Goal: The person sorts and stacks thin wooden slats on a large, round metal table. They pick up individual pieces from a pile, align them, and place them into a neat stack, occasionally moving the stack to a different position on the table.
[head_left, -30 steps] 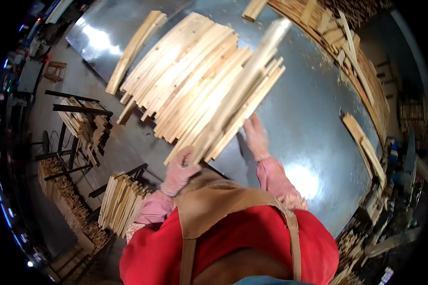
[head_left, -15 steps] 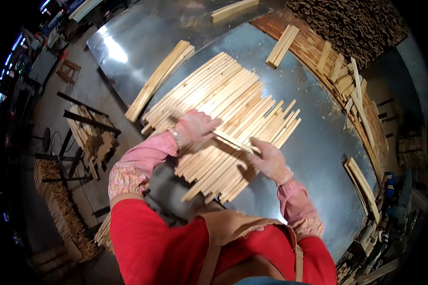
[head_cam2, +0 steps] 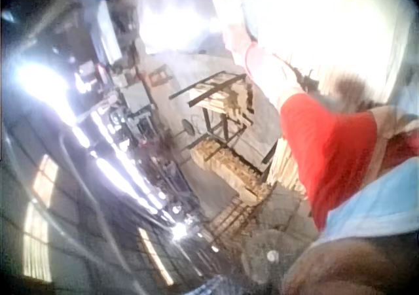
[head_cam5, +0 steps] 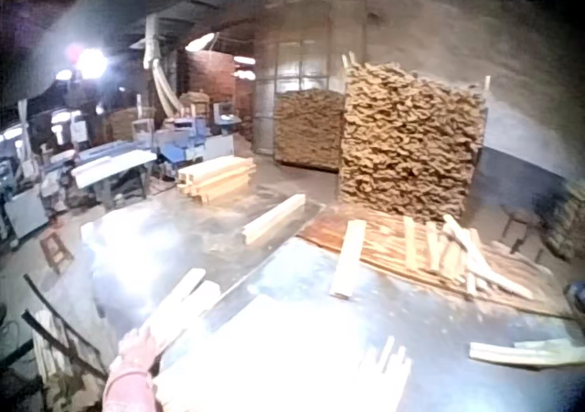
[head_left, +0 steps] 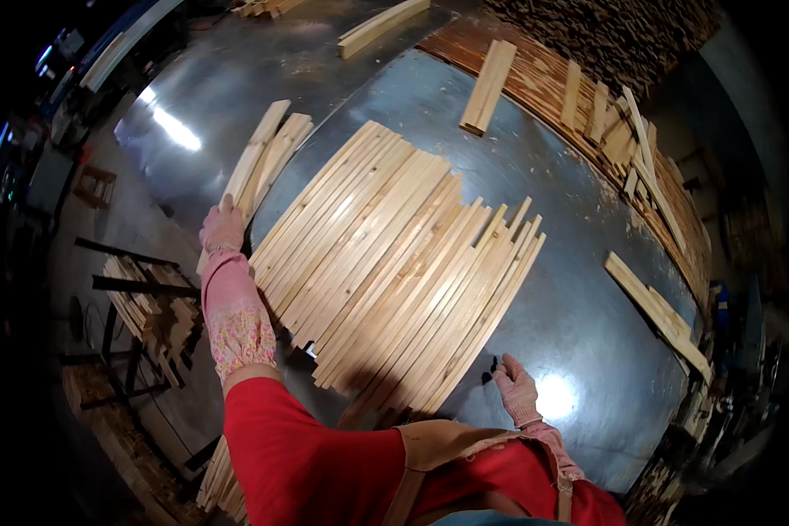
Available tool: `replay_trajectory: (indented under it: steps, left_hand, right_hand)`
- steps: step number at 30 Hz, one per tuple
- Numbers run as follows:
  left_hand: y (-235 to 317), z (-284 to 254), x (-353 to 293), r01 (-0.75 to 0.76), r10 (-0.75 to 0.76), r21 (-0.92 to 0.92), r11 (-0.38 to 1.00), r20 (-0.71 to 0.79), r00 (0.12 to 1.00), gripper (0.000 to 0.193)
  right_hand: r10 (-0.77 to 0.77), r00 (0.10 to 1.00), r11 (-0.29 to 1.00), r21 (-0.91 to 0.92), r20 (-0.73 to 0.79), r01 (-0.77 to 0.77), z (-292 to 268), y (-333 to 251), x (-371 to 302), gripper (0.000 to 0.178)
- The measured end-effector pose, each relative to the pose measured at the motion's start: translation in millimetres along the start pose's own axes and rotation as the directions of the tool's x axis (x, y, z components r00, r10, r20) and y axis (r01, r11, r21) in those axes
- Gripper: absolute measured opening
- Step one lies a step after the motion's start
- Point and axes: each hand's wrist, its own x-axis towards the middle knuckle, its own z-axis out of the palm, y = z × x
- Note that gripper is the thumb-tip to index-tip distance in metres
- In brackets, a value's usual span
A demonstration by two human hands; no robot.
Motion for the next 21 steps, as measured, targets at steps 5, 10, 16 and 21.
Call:
replay_trajectory:
  steps: [5,10,16,21]
  left_hand:
    - [-23.8,30.2,22.0,-0.117,0.12,0.175,0.977,-0.004,0.993,0.053]
    - [11.2,-0.1,-31.5,0.0,-0.002,0.023,1.0,0.079,0.997,0.073]
    - [97.1,-7.7,-114.1,-0.295,0.284,-0.031,0.955,-0.2,0.938,0.073]
    - [328.7,-65.5,-316.2,-0.431,0.545,-0.783,0.449,-0.143,0.826,0.07]
  right_hand:
    - [-0.124,0.921,0.887,-0.374,0.37,0.27,-3.6,-38.2,2.2,0.056]
    - [-0.258,0.949,0.895,-0.325,0.184,0.306,-50.7,-8.1,62.2,0.052]
    - [-0.516,0.817,0.62,-0.771,-0.258,0.148,-268.4,18.0,184.7,0.061]
    - [-0.549,0.782,0.513,-0.858,-0.294,0.038,-352.4,98.1,255.7,0.057]
